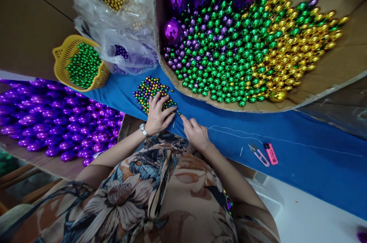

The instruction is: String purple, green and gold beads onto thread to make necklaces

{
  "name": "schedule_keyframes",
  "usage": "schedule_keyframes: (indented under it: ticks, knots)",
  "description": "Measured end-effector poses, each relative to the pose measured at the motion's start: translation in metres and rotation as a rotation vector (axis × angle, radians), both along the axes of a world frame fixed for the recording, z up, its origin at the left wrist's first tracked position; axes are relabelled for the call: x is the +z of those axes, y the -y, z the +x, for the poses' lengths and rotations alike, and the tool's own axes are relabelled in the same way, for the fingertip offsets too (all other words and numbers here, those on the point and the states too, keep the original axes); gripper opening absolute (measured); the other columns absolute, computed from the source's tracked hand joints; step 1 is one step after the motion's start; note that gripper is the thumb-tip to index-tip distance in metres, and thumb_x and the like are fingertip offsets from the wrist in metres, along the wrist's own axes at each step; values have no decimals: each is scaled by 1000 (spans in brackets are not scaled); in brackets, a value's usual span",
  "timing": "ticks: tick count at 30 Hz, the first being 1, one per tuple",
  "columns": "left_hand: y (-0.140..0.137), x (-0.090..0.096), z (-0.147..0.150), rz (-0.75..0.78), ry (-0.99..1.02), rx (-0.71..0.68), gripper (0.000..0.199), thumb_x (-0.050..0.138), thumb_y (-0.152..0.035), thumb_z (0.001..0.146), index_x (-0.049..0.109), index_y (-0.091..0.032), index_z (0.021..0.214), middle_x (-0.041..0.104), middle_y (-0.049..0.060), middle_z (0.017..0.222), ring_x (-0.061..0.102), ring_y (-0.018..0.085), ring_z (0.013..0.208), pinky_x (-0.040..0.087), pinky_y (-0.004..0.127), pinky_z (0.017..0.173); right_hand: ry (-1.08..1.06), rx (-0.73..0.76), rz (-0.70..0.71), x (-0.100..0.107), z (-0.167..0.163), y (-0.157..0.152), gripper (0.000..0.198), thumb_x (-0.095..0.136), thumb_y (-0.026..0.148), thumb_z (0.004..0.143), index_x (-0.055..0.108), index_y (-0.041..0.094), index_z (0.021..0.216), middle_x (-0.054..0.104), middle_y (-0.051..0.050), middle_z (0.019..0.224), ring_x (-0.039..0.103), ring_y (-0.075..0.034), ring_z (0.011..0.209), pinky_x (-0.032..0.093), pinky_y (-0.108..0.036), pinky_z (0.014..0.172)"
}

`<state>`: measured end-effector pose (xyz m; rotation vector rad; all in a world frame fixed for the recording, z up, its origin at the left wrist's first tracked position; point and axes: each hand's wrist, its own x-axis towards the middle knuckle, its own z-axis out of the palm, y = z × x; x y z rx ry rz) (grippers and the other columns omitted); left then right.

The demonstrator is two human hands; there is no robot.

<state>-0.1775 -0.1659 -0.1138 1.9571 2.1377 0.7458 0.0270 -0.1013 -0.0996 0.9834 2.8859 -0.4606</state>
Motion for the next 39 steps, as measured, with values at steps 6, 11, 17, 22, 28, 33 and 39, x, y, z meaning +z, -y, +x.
schedule_keyframes:
  ticks: [6, 11, 17, 22, 28, 33, 39]
  knots:
    - [0, 1, 0, 4, 8, 5, 26, 58, -39, 89, 68, -31, 112, 46, 6, 145, 24, 35, 145, 19, 65, 114, -2, 2, 5, 1, 0, 0, 43, 36, 31, 99, 55, 26, 137, 66, -4, 91, 59, -8, 66, 40, -20, 57]
    - [1, 2, 1, -5, 18, -8, 25, 58, -39, 89, 68, -32, 111, 45, 5, 146, 22, 34, 146, 17, 65, 115, 35, -4, 29, 3, -4, 0, 43, 36, 30, 99, 55, 26, 138, 65, -5, 89, 59, -9, 62, 37, -21, 54]
    - [3, 6, 2, -15, 2, -48, 26, 59, -39, 88, 69, -31, 111, 46, 6, 145, 22, 35, 146, 17, 65, 115, 66, 20, 62, -2, -16, -5, 45, 33, 36, 101, 51, 25, 141, 62, -7, 92, 56, -8, 58, 35, -21, 51]
    - [13, 9, -7, 42, 20, 7, 24, 57, -35, 89, 67, -26, 109, 53, 8, 138, 28, 32, 144, 20, 62, 116, -58, 59, 23, -6, -5, -8, 43, 35, 35, 101, 54, 25, 138, 61, -5, 92, 59, -8, 69, 41, -18, 59]
    - [23, 4, -7, 42, 1, -12, 24, 59, -33, 87, 67, -28, 110, 52, 7, 138, 27, 32, 145, 21, 63, 115, -60, 121, -32, -3, 7, -5, 42, 36, 36, 101, 56, 26, 137, 63, -4, 91, 59, -7, 71, 44, -16, 62]
    - [24, 0, -4, 20, 11, -13, 26, 60, -34, 87, 67, -31, 113, 49, 6, 143, 23, 33, 146, 20, 65, 115, -22, 134, -48, -4, 4, -5, 43, 36, 35, 101, 52, 28, 141, 62, -5, 94, 59, -8, 72, 44, -17, 64]
    - [22, 2, -3, 30, 13, -21, 23, 59, -32, 88, 68, -31, 110, 49, 6, 142, 25, 33, 146, 21, 65, 114, -28, 158, 3, -5, -5, -5, 42, 34, 37, 102, 56, 28, 137, 62, -5, 93, 57, -8, 65, 41, -20, 59]
